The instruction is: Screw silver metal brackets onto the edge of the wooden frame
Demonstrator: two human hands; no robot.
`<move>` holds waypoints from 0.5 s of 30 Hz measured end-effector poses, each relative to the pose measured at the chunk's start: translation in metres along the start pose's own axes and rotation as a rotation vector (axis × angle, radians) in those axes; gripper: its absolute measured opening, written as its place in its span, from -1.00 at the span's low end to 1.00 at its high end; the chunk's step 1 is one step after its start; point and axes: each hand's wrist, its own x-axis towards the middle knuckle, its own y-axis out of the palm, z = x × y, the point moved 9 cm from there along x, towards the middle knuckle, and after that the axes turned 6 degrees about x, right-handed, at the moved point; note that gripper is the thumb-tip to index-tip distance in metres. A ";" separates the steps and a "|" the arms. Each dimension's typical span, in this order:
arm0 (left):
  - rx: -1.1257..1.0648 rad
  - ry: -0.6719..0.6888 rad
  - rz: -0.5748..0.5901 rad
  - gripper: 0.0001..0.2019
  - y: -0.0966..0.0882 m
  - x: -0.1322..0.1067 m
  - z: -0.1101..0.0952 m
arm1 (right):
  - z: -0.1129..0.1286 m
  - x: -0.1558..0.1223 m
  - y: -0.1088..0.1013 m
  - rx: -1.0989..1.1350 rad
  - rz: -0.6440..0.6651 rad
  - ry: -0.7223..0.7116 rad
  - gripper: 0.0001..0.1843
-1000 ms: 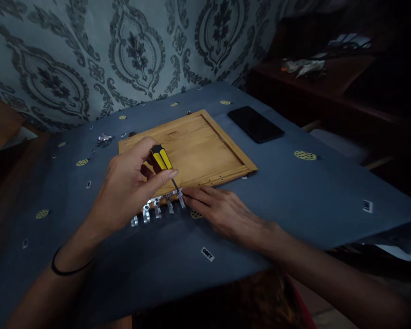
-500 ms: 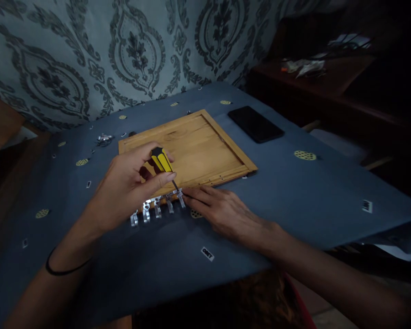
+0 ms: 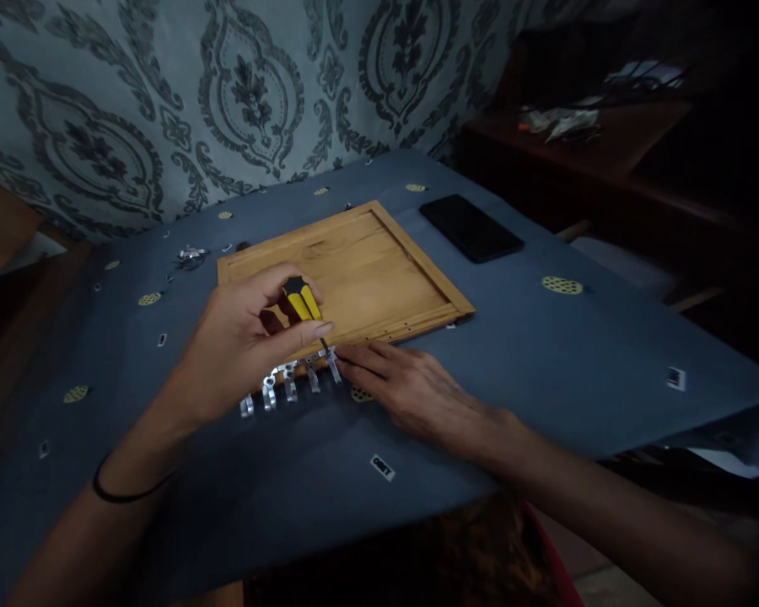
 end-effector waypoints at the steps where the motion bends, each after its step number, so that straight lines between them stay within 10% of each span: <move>1: -0.004 0.002 -0.038 -0.84 -0.001 0.000 0.000 | 0.001 0.000 -0.001 -0.008 -0.011 -0.005 -0.48; 15: 0.106 -0.078 -0.180 -0.77 -0.004 -0.004 0.010 | 0.002 0.001 -0.004 -0.034 -0.024 -0.008 -0.51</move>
